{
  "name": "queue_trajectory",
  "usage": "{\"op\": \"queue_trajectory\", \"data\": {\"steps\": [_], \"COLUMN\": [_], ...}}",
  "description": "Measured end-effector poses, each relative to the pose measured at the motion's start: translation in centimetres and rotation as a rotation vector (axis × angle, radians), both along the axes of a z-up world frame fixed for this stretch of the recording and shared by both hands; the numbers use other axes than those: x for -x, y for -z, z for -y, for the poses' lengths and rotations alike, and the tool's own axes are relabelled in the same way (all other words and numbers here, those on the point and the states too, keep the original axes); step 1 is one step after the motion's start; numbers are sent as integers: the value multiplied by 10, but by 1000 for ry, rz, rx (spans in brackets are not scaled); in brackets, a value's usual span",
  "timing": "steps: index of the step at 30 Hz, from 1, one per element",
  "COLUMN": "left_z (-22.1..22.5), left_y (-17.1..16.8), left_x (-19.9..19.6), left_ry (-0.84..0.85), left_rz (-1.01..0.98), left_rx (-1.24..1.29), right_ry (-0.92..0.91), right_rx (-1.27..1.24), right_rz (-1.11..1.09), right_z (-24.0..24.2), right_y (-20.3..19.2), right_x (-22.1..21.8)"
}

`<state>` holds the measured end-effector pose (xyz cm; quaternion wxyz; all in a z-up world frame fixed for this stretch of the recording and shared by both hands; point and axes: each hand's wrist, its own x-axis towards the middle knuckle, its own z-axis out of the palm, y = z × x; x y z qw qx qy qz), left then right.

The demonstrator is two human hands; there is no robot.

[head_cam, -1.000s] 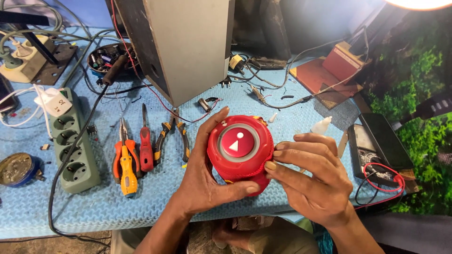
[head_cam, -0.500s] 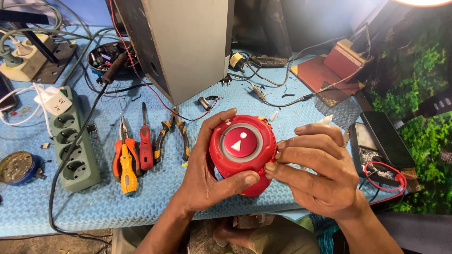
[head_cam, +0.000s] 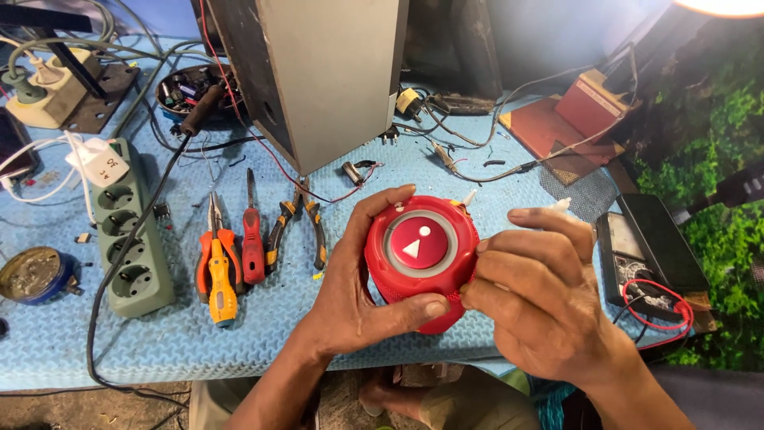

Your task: Securing the outer shell of a red portable speaker using glue, tape, and a screwdriver for pressure.

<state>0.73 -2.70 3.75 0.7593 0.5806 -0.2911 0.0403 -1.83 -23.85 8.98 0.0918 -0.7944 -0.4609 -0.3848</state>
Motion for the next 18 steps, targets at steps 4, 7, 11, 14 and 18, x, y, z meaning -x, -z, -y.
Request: {"op": "queue_trajectory", "data": {"steps": [4,7,11,14,18], "left_z": [-1,1,5,9,10], "left_y": [-7,-13,-8,-12,-17], "left_x": [3,4,5,8,14], "left_ry": [-26,-90,-204,-205,-86], "left_rz": [7,147,158,173,94], "left_rx": [-43,-61,-163,-146,-40], "right_ry": [54,91,161,157,103], "right_rx": [-21,-144,-125,-211,-327], "right_rz": [-55,-237,-133,-202,-164], "right_z": [-6,-10,-13,-10,-20], "right_y": [-9,-13,-14,-7,0], "right_x": [7,13,18,19,15]}}
